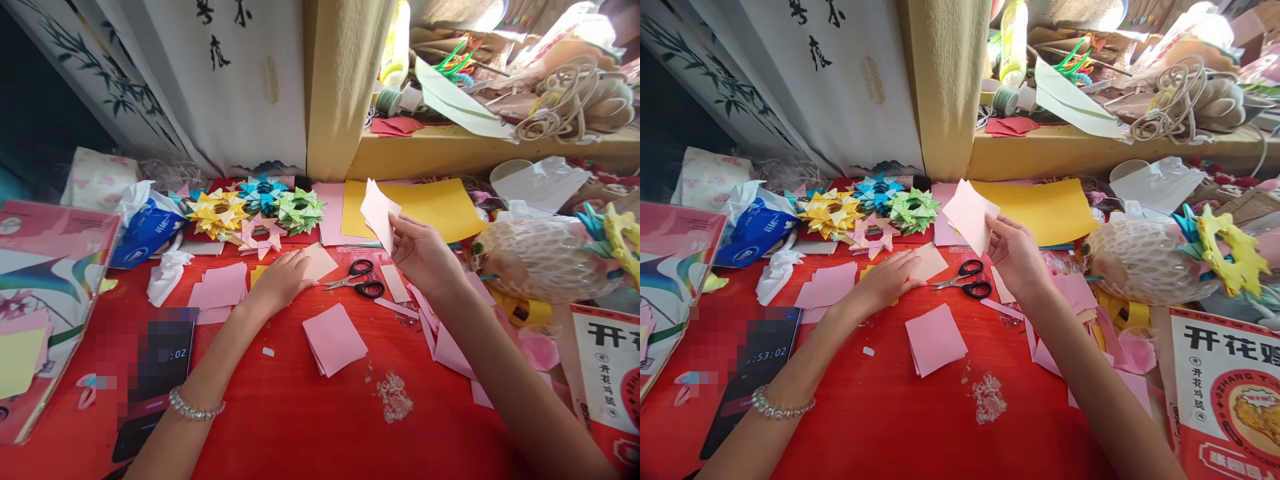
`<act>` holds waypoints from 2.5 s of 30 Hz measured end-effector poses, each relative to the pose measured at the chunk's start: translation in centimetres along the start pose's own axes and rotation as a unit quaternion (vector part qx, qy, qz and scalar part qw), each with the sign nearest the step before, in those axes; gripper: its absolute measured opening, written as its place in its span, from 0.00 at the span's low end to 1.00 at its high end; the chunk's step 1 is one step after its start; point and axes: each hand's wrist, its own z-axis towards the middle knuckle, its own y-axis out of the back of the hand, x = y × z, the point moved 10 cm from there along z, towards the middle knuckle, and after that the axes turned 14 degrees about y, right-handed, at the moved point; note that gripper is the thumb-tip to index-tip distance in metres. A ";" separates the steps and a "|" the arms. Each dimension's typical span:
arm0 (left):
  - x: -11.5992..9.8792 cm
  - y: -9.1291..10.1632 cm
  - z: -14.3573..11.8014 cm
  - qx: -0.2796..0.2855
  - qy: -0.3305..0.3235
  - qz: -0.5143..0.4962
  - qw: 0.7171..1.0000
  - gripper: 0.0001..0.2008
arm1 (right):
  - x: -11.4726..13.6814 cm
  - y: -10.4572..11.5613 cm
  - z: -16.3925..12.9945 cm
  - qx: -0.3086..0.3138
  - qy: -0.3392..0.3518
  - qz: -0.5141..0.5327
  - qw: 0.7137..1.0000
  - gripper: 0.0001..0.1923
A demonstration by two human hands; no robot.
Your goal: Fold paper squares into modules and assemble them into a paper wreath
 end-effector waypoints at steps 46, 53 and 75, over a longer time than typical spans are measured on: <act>1.0 5.9 -1.1 -0.163 0.102 0.016 0.981 0.10 | 3.9 -1.0 -2.6 0.019 0.076 -0.161 0.984 0.06; -6.0 15.4 -7.7 -0.418 -0.062 -0.006 0.906 0.04 | 2.1 -2.4 -2.9 0.104 0.068 -0.282 0.951 0.08; -3.4 14.1 -5.5 -0.185 0.036 -0.470 0.862 0.17 | 5.6 -2.6 -4.9 0.066 0.145 -0.193 0.968 0.06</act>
